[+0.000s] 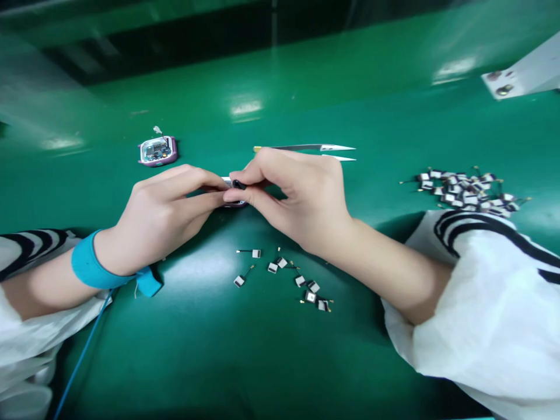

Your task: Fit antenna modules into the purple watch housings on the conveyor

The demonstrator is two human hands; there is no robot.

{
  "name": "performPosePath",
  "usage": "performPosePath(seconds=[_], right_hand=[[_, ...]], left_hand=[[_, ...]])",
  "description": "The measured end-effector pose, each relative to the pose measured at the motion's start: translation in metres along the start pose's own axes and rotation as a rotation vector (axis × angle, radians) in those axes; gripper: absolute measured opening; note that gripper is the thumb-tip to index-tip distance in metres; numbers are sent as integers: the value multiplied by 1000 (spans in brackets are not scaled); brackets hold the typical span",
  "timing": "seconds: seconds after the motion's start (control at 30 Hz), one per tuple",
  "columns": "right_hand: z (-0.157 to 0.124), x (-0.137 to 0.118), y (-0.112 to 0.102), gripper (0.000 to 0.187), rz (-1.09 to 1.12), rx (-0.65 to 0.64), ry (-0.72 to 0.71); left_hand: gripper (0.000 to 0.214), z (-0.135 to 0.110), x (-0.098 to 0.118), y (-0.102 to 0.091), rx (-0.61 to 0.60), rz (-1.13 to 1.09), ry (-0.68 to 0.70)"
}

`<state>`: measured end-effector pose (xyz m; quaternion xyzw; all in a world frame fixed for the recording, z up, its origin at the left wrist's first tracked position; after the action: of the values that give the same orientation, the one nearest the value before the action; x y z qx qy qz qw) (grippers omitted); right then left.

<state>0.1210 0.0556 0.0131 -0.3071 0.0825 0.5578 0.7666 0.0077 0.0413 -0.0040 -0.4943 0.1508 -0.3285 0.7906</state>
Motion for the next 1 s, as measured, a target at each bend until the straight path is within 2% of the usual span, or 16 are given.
performPosePath(seconds=[0.17,0.37,0.7,1.0], right_hand=[[-2,-6,3,12,-77,-54,-78],[-4,-8,4,16,-96,-50,-146],[-4,-6,11,20,-60,-95,-132],[-5,-1,15,22,-8,-111,-98]], left_hand=[[23,0,-2,2,-35,-6,-20],[22,0,-1,1,-25,3,-1],[26,-1,-1,4,-38,47,28],[25,-2,0,2,7,48,72]])
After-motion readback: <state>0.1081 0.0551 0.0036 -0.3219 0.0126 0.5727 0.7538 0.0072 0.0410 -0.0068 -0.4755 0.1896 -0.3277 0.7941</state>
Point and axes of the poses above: each hand's wrist, its own z-axis towards the middle knuckle, its own y-axis out of the palm, x = y × z, the point moved 7 cm from there along z, towards the middle knuckle, and after that the axes turned 9 degrees about x, right-handed, at the moved point
